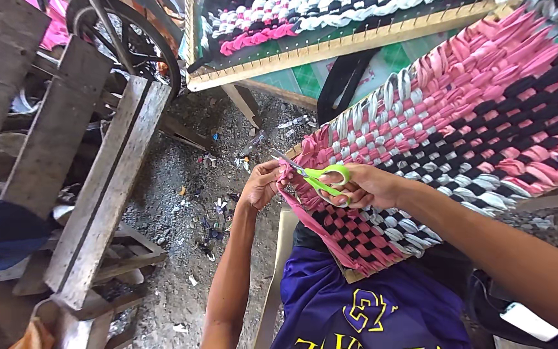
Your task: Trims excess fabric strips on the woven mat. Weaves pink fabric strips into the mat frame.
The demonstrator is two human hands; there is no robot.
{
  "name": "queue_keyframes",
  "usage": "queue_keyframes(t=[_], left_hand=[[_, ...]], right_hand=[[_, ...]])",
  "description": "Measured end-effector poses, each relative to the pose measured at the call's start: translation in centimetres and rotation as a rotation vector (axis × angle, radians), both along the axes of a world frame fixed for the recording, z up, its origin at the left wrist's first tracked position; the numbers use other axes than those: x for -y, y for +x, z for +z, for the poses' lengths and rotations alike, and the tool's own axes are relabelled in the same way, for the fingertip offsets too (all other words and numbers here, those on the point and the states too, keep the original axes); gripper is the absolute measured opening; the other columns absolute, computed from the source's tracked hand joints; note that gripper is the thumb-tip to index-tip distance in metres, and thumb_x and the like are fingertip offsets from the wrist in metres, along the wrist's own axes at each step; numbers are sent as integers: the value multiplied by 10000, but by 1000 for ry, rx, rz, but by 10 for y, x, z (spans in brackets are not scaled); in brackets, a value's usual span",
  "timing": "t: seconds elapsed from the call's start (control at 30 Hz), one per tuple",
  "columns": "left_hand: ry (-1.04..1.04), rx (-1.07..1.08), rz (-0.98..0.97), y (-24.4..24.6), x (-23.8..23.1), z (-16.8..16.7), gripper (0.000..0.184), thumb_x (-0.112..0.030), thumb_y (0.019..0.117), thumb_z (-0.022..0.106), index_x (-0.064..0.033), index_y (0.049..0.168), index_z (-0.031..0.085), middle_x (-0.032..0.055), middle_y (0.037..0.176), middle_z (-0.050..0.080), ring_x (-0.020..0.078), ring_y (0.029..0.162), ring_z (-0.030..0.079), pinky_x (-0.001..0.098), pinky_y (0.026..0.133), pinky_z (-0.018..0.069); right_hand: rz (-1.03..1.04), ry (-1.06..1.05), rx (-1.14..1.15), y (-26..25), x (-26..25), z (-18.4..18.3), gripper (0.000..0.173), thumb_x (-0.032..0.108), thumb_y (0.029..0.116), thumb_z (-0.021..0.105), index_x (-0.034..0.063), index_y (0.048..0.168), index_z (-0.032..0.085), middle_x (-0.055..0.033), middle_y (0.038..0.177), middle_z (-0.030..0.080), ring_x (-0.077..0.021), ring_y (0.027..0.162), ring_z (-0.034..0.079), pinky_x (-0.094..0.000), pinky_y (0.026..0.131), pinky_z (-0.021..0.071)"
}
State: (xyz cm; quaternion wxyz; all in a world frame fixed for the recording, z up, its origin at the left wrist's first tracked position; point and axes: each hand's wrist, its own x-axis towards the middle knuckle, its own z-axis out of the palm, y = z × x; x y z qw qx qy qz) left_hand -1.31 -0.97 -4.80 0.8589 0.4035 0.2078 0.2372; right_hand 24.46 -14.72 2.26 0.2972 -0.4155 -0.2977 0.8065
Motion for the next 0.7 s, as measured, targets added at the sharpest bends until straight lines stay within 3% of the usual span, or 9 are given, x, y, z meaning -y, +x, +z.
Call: queue_keyframes(t=[0.13,0.23,0.37,0.7], left_hand=[[9,-4,-12,-1,-2,1,98,-118,936,723,-98,1026,757,68,875,735,76,672,665,205,627,564],[6,0,-14,-1,-2,2,90,-106,936,719,-95,1018,755,74,869,734,79,670,664,207,622,560],[20,-19,-12,-1,-2,4,100,-96,935,720,-89,1029,756,86,873,739,90,671,674,213,625,571],[25,-46,0,0,-2,4,94,-79,932,713,-84,1020,744,79,862,731,87,668,666,220,630,569]], right_hand=[[12,-37,35,-10,-8,6,471,558,1053,437,140,974,638,33,708,634,32,441,443,-111,375,277],[-9,-21,81,-10,-11,11,435,496,1070,445,120,983,646,31,669,601,27,413,398,-118,360,267],[3,-24,101,-9,-11,8,461,530,1063,435,131,986,653,21,716,639,15,456,455,-128,386,267],[-20,45,101,-11,-13,6,409,477,1059,497,112,973,661,25,664,607,19,421,413,-128,362,266]])
